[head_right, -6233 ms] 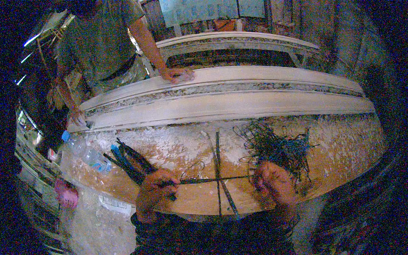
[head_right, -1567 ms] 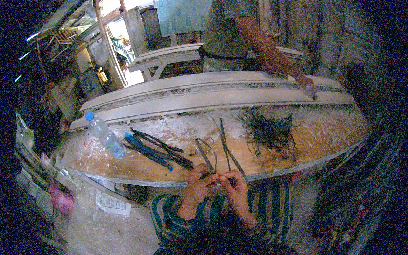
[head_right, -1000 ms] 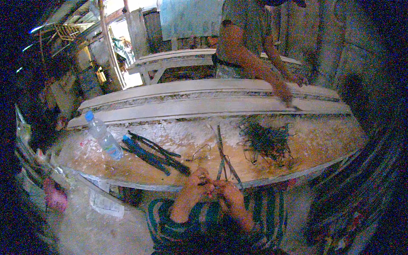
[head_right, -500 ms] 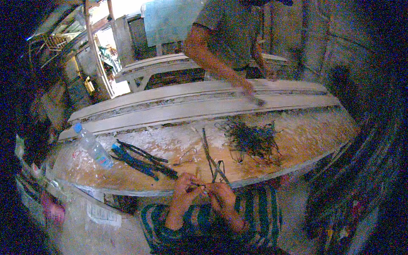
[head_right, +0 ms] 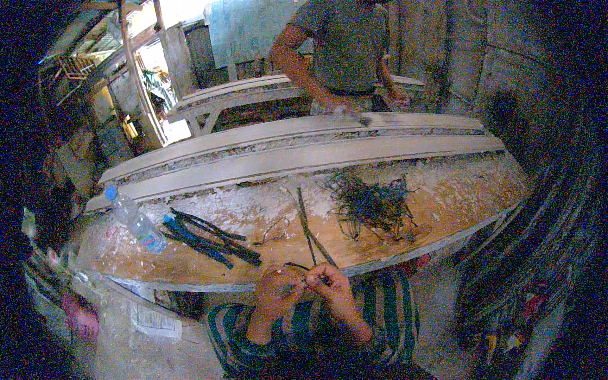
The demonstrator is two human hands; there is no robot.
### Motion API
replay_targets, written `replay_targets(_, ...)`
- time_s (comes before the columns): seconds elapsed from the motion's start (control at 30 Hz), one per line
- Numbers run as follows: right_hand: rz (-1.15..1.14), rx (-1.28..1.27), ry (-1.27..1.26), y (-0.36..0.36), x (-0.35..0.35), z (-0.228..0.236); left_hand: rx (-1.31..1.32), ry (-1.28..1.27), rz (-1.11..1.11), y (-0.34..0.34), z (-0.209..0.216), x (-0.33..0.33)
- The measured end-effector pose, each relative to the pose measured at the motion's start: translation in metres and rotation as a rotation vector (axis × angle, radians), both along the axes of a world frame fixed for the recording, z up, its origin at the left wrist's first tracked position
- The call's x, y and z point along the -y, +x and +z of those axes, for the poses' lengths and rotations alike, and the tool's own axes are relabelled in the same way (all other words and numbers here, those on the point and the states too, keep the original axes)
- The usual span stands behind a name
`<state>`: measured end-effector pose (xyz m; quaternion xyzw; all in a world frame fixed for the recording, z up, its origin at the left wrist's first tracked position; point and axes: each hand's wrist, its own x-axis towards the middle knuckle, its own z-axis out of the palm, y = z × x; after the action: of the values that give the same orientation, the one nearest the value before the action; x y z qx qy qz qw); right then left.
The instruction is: The person strips insulation from several black wires by hand, peeling the outer sheath and separating the inner strands. A coworker sands a long white wooden frame in the background. The person places stripped pieces on the table and continues with additional wires.
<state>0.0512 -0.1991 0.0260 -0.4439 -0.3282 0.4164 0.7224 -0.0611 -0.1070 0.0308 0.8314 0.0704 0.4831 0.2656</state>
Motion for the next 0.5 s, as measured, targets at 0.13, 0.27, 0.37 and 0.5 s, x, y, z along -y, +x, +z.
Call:
replay_targets(0.13, 0.128, -0.253, 0.020, 0.002, -0.001, -0.005, 0.018, -0.029, -0.036, -0.004, 0.004, 0.001)
replay_targets(0.27, 0.216, -0.471, 0.052, 0.001, 0.001, -0.004, 0.027, -0.160, -0.084, -0.006, 0.011, 0.004)
replay_targets(0.37, 0.096, -0.354, 0.036, -0.003, -0.001, -0.001, 0.019, -0.288, -0.100, -0.005, 0.009, 0.005)
replay_targets(0.5, -0.281, 0.134, 0.009, -0.012, -0.001, 0.002, -0.025, -0.413, 0.006, -0.004, 0.007, 0.008)
